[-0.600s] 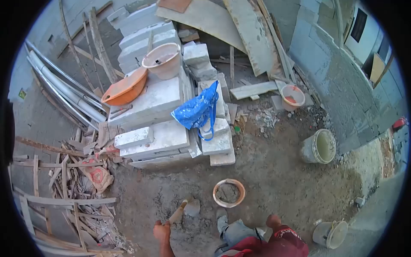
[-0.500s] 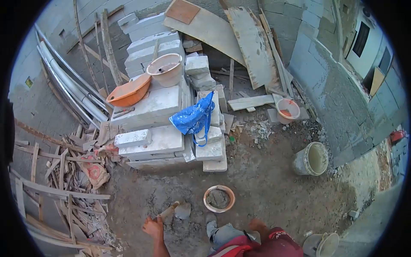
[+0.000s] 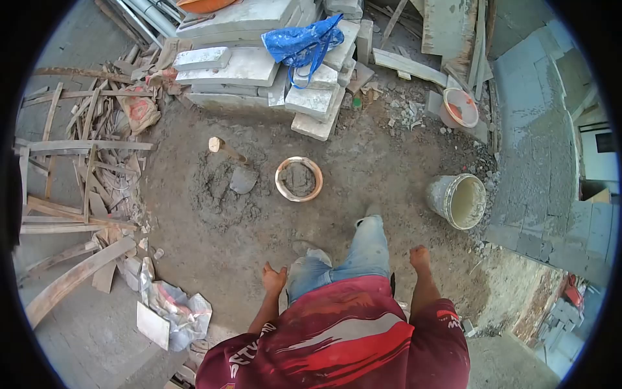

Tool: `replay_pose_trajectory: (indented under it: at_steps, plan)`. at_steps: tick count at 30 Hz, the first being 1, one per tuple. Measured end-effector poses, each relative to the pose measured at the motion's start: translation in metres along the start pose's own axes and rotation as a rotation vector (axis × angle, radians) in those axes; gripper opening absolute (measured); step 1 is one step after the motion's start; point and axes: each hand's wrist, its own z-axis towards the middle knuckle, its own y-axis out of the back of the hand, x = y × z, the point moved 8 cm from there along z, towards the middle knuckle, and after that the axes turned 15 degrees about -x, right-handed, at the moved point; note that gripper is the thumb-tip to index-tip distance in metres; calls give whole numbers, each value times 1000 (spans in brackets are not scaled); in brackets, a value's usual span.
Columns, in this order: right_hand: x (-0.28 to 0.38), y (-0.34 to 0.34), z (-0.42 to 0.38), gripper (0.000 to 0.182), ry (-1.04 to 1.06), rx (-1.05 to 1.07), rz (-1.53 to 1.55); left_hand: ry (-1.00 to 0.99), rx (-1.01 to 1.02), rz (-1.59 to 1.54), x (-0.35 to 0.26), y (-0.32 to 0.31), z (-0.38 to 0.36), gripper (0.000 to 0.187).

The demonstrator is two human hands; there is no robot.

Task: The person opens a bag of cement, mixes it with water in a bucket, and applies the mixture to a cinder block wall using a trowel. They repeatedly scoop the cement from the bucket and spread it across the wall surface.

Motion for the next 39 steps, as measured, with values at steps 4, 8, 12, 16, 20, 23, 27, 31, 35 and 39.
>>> replay_pose_trajectory:
  at_steps: [4, 8, 12, 16, 20, 23, 27, 31, 35, 39]
  plan:
    - [-28, 2, 18, 17, 127, -48, 75, 77, 46, 64, -6, -40, -8, 74]
    - [-19, 23, 59, 20, 177, -15, 127, -19, -48, 102, -74, -86, 18, 66]
    - [-27, 59, 128, 21, 105, -181, 178, -226, -51, 101, -149, -192, 71, 68]
    - [-109, 58, 187, 18, -158, -175, 213, -631, -162, 227, -185, -295, 145, 81]
    - [-158, 52, 243, 20, -722, -247, 1002, -161, 26, -26, -192, -338, 206, 81]
    - [-196, 24, 277, 30, -896, -42, 1298, 0, -44, 15, -183, -314, 210, 62]
    - [-274, -55, 300, 30, -1141, 76, 1385, -225, 80, 166, -183, -219, 234, 38]
    - [-298, -105, 311, 29, -1164, 160, 1695, -20, 159, -123, -238, -244, 198, 18]
    - [-254, -94, 307, 25, -1155, 63, 1438, 201, 169, -420, -294, -271, 121, 16]
    - [-113, -24, 293, 26, -633, 605, 2071, 593, 288, -634, -341, -317, 45, 17]
